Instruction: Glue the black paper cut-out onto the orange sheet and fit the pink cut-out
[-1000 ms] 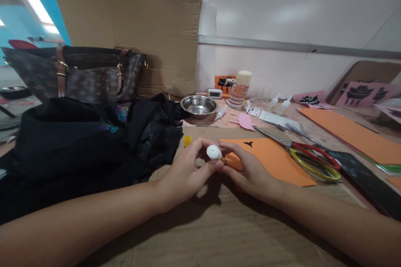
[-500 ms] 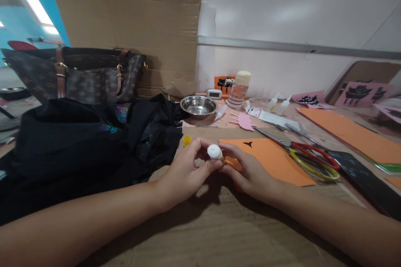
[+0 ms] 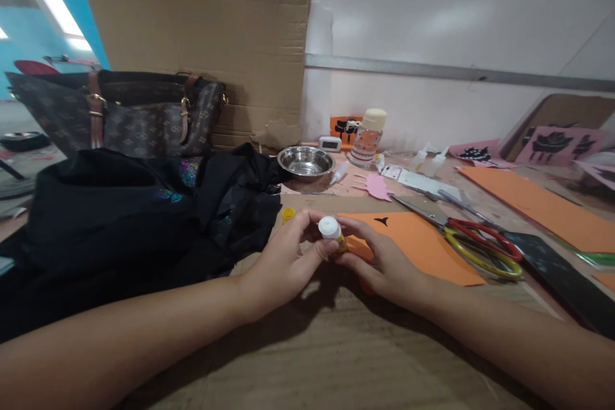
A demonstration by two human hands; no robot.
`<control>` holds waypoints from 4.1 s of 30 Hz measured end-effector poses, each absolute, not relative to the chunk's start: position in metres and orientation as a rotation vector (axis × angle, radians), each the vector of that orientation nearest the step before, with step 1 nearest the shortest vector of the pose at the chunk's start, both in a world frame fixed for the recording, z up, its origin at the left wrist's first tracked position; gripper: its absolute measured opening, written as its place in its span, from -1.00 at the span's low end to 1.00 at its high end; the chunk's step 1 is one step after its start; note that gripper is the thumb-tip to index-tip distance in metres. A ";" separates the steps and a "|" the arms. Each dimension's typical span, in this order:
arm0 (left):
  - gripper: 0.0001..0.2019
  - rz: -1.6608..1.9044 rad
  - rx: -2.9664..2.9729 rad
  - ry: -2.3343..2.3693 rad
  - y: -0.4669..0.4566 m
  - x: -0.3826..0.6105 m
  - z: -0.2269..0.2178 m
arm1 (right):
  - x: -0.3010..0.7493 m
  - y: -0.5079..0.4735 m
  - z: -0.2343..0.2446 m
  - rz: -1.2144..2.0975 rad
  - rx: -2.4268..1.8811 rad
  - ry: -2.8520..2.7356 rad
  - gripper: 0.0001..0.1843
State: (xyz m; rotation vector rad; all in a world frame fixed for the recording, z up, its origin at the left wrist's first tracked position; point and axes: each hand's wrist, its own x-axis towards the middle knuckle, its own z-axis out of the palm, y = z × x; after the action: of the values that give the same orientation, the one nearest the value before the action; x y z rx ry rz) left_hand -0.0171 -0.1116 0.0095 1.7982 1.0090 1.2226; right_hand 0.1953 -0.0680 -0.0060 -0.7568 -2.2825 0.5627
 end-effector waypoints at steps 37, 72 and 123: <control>-0.40 0.454 2.887 1.188 -0.135 -0.034 0.005 | 0.189 -0.036 0.008 1.292 -0.970 -1.398 -0.56; -0.46 0.439 2.994 1.126 -0.136 -0.034 0.007 | 0.180 -0.066 0.026 0.604 -0.883 -2.128 -0.85; -0.47 0.417 3.008 1.121 -0.134 -0.033 0.009 | 0.181 -0.043 0.011 1.299 -1.110 -1.448 -0.56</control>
State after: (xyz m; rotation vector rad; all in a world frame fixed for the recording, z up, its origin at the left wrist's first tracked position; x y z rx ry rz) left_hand -0.0334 -0.1342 0.0091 3.0075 1.1211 0.4166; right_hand 0.1805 -0.0433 0.0112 -1.1104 -1.4479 1.2991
